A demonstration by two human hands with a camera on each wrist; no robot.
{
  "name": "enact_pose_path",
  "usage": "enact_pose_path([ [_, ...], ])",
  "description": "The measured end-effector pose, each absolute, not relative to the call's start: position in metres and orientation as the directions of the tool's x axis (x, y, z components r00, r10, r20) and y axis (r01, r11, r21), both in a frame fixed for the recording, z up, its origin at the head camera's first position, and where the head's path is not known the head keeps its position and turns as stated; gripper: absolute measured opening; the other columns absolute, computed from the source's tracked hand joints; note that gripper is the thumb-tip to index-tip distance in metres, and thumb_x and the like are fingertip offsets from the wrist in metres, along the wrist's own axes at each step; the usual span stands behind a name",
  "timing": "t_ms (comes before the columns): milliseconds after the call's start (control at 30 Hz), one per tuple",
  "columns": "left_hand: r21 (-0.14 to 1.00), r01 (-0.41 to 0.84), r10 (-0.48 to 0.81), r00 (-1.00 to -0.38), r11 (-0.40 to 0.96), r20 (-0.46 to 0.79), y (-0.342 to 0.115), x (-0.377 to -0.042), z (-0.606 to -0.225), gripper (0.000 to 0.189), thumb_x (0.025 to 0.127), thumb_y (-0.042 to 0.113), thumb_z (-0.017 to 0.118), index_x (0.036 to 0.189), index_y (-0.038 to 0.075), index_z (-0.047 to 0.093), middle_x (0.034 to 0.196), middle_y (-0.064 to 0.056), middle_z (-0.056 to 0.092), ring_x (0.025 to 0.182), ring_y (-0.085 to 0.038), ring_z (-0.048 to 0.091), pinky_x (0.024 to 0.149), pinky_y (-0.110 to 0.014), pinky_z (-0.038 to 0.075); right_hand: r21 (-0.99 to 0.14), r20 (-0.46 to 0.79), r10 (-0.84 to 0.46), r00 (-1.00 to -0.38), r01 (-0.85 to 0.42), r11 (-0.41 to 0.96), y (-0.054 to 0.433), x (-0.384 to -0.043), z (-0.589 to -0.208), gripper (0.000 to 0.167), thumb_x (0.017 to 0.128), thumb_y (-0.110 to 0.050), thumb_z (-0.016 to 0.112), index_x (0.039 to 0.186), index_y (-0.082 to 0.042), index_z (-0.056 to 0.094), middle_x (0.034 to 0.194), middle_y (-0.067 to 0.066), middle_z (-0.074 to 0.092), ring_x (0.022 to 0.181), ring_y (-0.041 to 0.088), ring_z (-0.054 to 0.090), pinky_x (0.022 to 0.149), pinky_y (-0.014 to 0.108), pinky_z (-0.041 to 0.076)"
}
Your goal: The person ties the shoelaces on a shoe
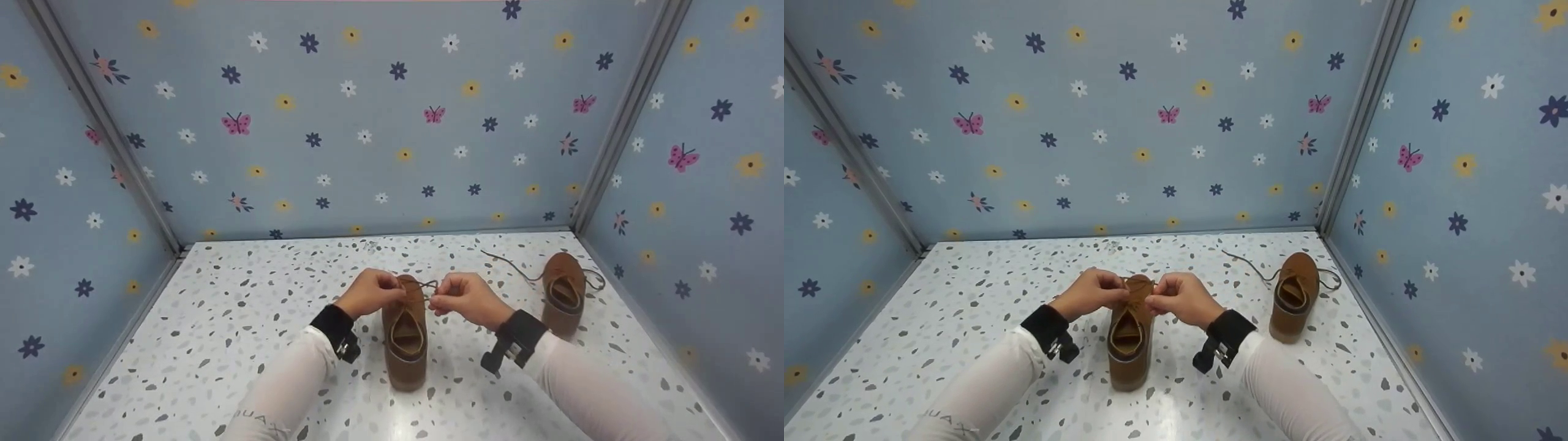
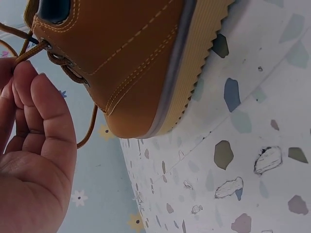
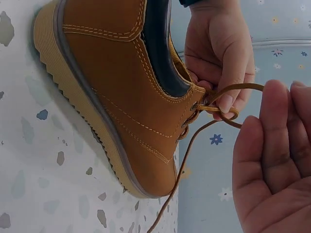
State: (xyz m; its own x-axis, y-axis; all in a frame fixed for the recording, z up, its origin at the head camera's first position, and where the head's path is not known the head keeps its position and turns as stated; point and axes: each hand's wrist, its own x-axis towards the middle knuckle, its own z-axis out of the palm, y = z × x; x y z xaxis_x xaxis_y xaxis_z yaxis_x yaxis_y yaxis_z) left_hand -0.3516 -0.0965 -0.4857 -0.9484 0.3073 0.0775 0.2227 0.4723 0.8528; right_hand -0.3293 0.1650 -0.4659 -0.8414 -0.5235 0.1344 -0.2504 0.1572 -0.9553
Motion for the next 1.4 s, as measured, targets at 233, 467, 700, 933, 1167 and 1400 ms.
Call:
enact_pose_path([
  [233, 0.874, 0.233, 0.321, -0.942, 0.428, 0.094, -0.096, -0.351, -0.487, 0.010, 0.092, 0.018, 0.074, 0.091, 0.009, 0.079, 0.083, 0.001, 0.076, 0.067, -0.007, 0.063, 0.062, -0.022, 0.051, -0.815, 0.285, -0.498, -0.819, -0.481, 0.324, 0.156, -0.317, -0.465, 0.014, 0.090, -0.011, 0.080, 0.079, -0.006, 0.072, 0.079, 0.011, 0.076, 0.066, 0.005, 0.068, 0.063, 0.023, 0.056],
  [467, 0.880, 0.225, 0.316, -0.944, 0.419, 0.091, -0.097, -0.350, -0.489, 0.010, 0.093, 0.018, 0.074, 0.092, 0.009, 0.078, 0.081, 0.004, 0.073, 0.067, -0.008, 0.062, 0.062, -0.022, 0.051, -0.645, 0.347, -0.471, -0.811, -0.571, 0.507, 0.144, -0.309, -0.476, 0.017, 0.087, -0.011, 0.082, 0.075, -0.018, 0.073, 0.072, -0.004, 0.073, 0.063, -0.001, 0.059, 0.060, 0.020, 0.050],
  [700, 0.884, 0.199, 0.310, -0.949, 0.422, 0.066, -0.098, -0.349, -0.491, 0.009, 0.094, 0.018, 0.073, 0.092, 0.011, 0.078, 0.084, 0.003, 0.073, 0.074, -0.016, 0.066, 0.065, -0.023, 0.053, -0.657, 0.284, -0.469, -0.836, -0.526, 0.540, 0.140, -0.310, -0.486, 0.008, 0.088, -0.016, 0.083, 0.084, -0.017, 0.076, 0.078, -0.004, 0.074, 0.067, 0.002, 0.062, 0.062, 0.021, 0.053],
  [933, 0.870, 0.190, 0.316, -0.948, 0.454, 0.042, -0.099, -0.345, -0.493, 0.010, 0.097, 0.021, 0.071, 0.095, 0.012, 0.076, 0.090, 0.001, 0.074, 0.078, -0.010, 0.063, 0.068, -0.024, 0.052, -0.663, 0.128, -0.535, -0.835, -0.473, 0.580, 0.153, -0.317, -0.486, 0.004, 0.092, -0.017, 0.079, 0.092, -0.013, 0.081, 0.083, 0.002, 0.079, 0.066, 0.006, 0.069, 0.061, 0.025, 0.057],
  [1167, 0.875, 0.218, 0.342, -0.938, 0.432, 0.065, -0.099, -0.343, -0.494, 0.009, 0.097, 0.013, 0.069, 0.096, 0.005, 0.074, 0.089, -0.003, 0.073, 0.076, -0.007, 0.061, 0.069, -0.022, 0.050, -0.623, -0.046, -0.543, -0.839, -0.401, 0.672, 0.174, -0.331, -0.480, 0.012, 0.091, -0.014, 0.078, 0.086, -0.003, 0.080, 0.071, 0.004, 0.076, 0.058, 0.011, 0.066, 0.055, 0.025, 0.053],
  [1400, 0.866, 0.247, 0.345, -0.934, 0.435, 0.093, -0.098, -0.343, -0.495, 0.009, 0.097, 0.013, 0.069, 0.095, 0.005, 0.074, 0.090, -0.006, 0.074, 0.077, -0.007, 0.061, 0.071, -0.023, 0.051, -0.624, -0.026, -0.465, -0.885, -0.349, 0.699, 0.186, -0.349, -0.480, 0.010, 0.093, -0.014, 0.075, 0.087, -0.006, 0.079, 0.075, 0.007, 0.077, 0.065, 0.022, 0.071, 0.057, 0.026, 0.055],
])
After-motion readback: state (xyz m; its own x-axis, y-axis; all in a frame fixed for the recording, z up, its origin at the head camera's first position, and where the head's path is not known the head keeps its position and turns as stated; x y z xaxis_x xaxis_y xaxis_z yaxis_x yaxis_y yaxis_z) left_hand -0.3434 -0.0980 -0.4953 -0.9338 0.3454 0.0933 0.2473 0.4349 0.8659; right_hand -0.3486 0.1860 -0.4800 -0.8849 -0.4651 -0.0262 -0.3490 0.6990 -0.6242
